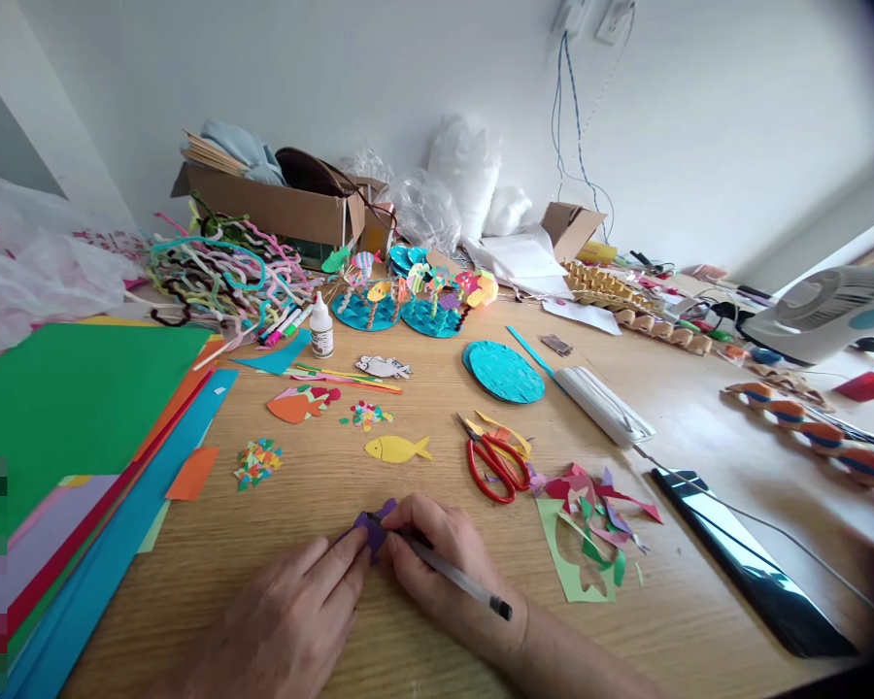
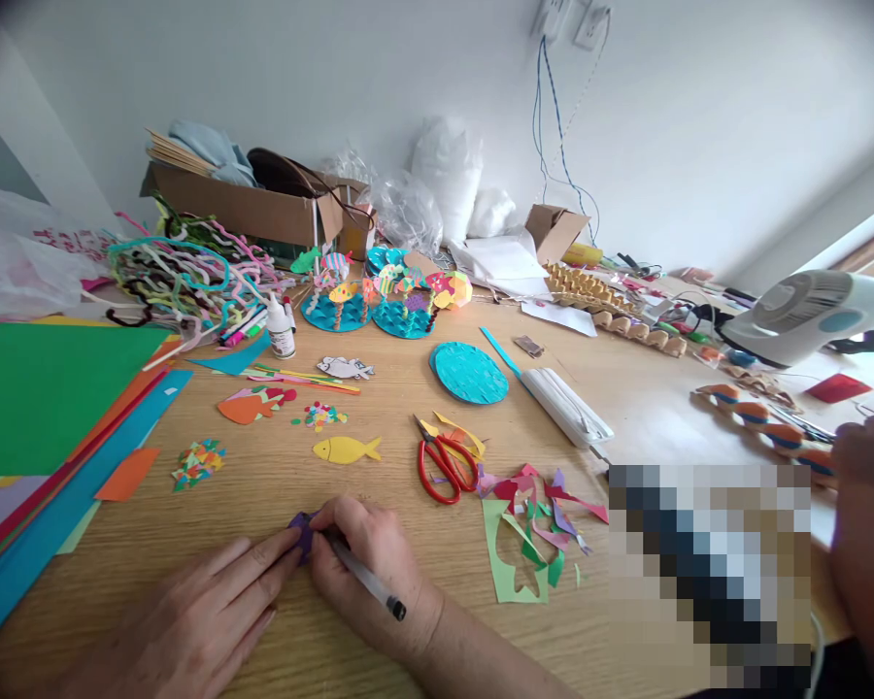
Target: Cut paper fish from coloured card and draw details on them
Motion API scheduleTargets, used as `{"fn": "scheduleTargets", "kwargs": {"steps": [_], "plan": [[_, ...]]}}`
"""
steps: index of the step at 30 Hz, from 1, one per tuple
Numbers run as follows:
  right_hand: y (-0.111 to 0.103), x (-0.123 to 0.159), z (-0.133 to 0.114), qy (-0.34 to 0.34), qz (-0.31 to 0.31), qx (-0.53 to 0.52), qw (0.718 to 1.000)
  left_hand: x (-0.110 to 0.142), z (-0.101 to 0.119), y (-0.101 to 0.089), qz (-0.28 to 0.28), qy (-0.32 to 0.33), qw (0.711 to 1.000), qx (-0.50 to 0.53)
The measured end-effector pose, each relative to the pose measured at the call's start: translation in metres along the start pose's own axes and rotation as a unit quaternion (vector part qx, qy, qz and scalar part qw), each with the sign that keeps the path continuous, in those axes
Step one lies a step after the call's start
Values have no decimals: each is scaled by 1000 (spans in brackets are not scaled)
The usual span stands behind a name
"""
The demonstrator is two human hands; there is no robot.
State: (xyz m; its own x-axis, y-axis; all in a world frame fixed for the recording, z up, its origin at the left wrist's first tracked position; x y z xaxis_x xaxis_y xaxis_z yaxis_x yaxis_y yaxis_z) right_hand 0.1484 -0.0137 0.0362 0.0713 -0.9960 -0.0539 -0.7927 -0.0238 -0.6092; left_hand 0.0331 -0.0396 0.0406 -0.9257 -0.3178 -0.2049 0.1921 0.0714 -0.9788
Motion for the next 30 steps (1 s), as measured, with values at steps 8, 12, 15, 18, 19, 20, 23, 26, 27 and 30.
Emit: {"fn": "scheduleTargets", "kwargs": {"steps": [8,12,15,18,19,20,23,26,27,30], "plan": [[2,0,2,-5,-4,5,1000,1,0,1,3,6,1000,-6],[4,-1,3,-2,-9,3,1000,1,0,3,2,7,1000,3],[4,-1,3,-1,-10,5,1000,1,0,3,3,4,1000,2],[4,0,3,-3,-5,5,1000,0,1,1,7,3,1000,-1],[3,0,3,-5,-4,4,1000,-1,1,0,10,4,1000,-2],[3,0,3,-6,-4,2,1000,-1,1,-1,14,4,1000,-1],[3,0,2,-11,-7,-4,1000,-3,0,-4,27,2,1000,2],[2,-1,2,-5,-5,-8,1000,-4,0,-5,35,3,999,0],[2,-1,3,-3,-3,-8,1000,-4,0,-5,34,4,999,0],[2,-1,4,4,-5,-4,1000,-4,1,-6,36,5,999,-2]]}}
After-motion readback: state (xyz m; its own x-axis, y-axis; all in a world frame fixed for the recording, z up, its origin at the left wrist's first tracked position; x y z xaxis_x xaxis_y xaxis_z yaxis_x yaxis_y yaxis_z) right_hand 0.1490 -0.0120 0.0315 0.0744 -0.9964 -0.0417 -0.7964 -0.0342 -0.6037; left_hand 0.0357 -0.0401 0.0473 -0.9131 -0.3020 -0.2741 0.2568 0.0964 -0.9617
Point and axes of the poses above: each hand's wrist, its own x-axis away from the middle knuckle, its own y-axis out of the palm, z = x × y, the point moved 8 cm from there along -x, towards the middle knuckle, and after that the axes turned 9 degrees about y, right-handed, at the moved point
